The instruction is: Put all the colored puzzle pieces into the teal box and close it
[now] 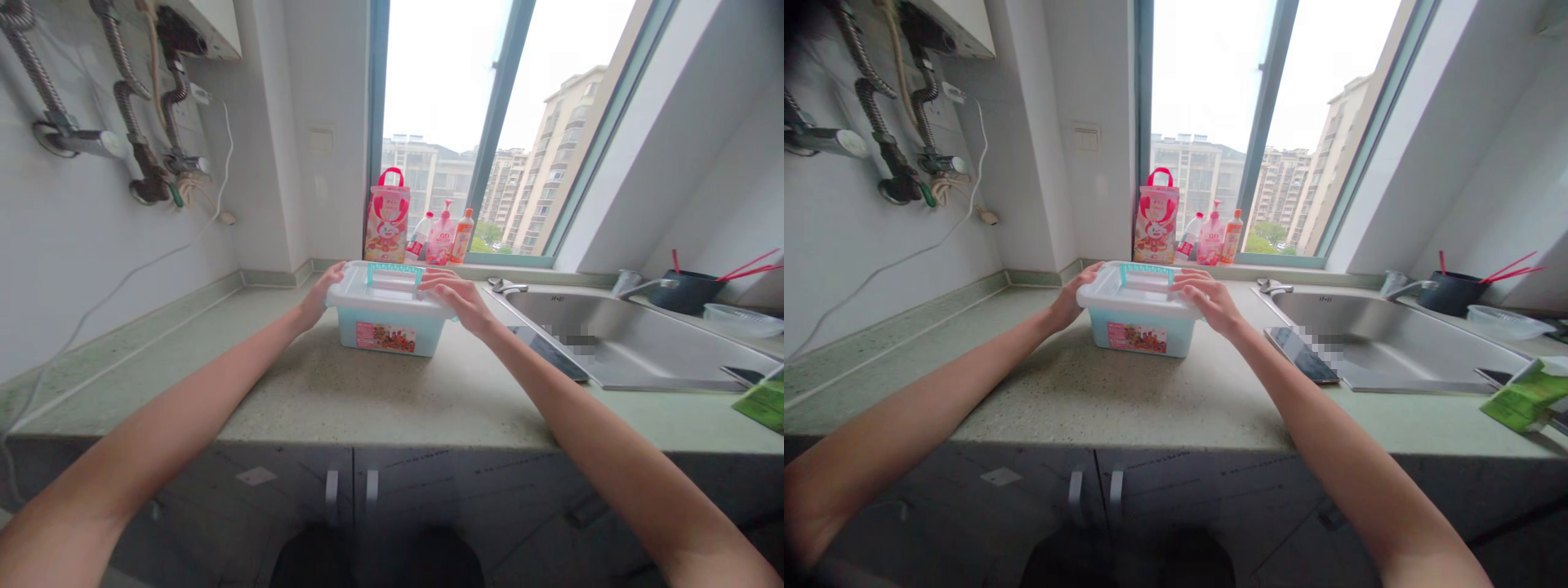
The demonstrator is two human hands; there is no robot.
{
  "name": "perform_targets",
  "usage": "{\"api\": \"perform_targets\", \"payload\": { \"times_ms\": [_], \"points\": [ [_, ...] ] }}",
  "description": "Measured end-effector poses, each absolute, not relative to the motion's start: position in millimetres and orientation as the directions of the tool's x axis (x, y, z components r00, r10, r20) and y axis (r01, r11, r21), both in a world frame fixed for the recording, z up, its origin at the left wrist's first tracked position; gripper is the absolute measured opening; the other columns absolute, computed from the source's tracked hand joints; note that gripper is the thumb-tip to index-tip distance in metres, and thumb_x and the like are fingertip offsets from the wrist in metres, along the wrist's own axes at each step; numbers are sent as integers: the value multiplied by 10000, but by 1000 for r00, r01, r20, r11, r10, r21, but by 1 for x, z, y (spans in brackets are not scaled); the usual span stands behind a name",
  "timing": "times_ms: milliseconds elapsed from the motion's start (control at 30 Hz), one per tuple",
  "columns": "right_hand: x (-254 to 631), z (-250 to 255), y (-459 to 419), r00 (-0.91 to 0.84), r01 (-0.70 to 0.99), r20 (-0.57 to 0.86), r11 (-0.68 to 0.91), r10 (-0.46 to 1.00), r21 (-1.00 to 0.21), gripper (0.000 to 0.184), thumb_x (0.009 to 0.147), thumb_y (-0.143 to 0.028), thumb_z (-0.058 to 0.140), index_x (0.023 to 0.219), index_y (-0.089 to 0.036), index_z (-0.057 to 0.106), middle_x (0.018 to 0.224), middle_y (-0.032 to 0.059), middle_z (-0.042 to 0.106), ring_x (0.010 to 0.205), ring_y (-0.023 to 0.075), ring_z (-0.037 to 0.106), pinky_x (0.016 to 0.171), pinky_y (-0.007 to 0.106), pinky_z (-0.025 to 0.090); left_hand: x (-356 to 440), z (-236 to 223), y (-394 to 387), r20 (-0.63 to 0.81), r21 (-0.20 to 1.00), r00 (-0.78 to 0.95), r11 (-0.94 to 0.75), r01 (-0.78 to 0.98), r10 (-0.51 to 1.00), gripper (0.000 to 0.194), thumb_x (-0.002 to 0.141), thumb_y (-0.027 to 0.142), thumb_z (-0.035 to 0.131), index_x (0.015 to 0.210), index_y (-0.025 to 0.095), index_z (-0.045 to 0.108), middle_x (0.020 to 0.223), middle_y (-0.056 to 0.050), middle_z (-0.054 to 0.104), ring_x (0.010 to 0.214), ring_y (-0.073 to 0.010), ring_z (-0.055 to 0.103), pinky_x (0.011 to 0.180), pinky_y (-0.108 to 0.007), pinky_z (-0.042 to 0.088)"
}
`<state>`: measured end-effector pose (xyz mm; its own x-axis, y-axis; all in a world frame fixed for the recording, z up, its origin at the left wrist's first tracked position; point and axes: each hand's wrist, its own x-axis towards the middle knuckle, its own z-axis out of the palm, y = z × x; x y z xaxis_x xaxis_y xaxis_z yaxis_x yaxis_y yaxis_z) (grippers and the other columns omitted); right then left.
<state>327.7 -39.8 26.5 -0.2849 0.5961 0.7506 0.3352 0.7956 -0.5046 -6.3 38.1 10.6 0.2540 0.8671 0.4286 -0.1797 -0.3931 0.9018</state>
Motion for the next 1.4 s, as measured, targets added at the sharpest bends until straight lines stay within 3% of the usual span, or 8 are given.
{"api": "perform_targets", "payload": {
  "times_ms": [167, 400, 533, 667, 867, 1033, 1167, 1400],
  "points": [
    [328, 25, -36, -198, 371, 717, 728, 668, -576, 536, 945, -784, 590, 1026, -348, 891, 1395, 36, 761, 1475, 372, 533, 1298, 594, 301, -14, 10, 40, 386, 922, 272, -360, -139, 882, 784, 780, 445, 685, 1516, 203, 566, 1407, -66, 661, 1089, -270, 651, 790, -295, 508],
    [334, 23, -28, -116, 323, 645, 643, 755, -695, 497, 891, -694, 670, 1212, -354, 841, 1616, 11, 604, 1587, 368, 405, 1318, 571, 239, -20, 18, 41, 355, 933, 339, -353, -69, 871, 707, 752, 397, 668, 1434, 212, 634, 1079, -50, 710, 785, -216, 610, 602, -276, 416],
    [338, 18, -19, -92, 211, 502, 509, 860, -834, 577, 846, -649, 664, 1319, -342, 786, 1493, 24, 705, 1449, 377, 557, 1216, 579, 401, -18, 19, 41, 388, 913, 271, -408, 21, 881, 533, 776, 440, 714, 1256, 211, 689, 932, -25, 663, 719, -192, 555, 576, -270, 365],
    [340, 14, -16, -127, 113, 365, 379, 922, -918, 668, 828, -569, 674, 1442, -308, 711, 1432, 31, 745, 1227, 334, 692, 1046, 495, 533, -13, 21, 38, 376, 913, 243, -403, 69, 894, 550, 789, 471, 722, 1270, 208, 682, 970, -43, 671, 760, -210, 577, 607, -280, 388],
    [342, 12, -12, -51, 182, 394, 397, 918, -900, 708, 806, -526, 695, 1492, -352, 668, 1523, -5, 683, 1223, 333, 672, 990, 472, 561, -14, 23, 37, 352, 918, 320, -391, 66, 880, 698, 787, 448, 679, 1443, 209, 658, 1100, -72, 704, 891, -254, 641, 684, -297, 457],
    [347, 13, -6, -63, 260, 411, 413, 909, -873, 699, 794, -500, 674, 1462, -299, 705, 1207, 40, 790, 1068, 337, 698, 922, 471, 593, -16, 23, 42, 347, 915, 352, -396, 76, 869, 736, 793, 462, 673, 1477, 196, 631, 1099, -76, 711, 907, -259, 648, 720, -306, 474],
    [348, 17, -6, -31, 322, 428, 414, 903, -851, 662, 782, -484, 672, 1397, -254, 754, 1196, 61, 782, 1044, 320, 685, 964, 476, 560, -17, 22, 42, 349, 911, 353, -403, 91, 868, 750, 796, 481, 660, 1486, 188, 622, 1166, -85, 708, 905, -246, 632, 699, -293, 456],
    [340, 2, -4, -69, 173, 398, 404, 915, -898, 723, 838, -622, 606, 1496, -321, 626, 1129, 31, 782, 900, 281, 674, 807, 421, 539, -13, 25, 32, 305, 941, 341, -337, 36, 889, 738, 783, 460, 677, 1471, 201, 616, 1181, -83, 703, 830, -223, 616, 629, -276, 419]
  ]
}}
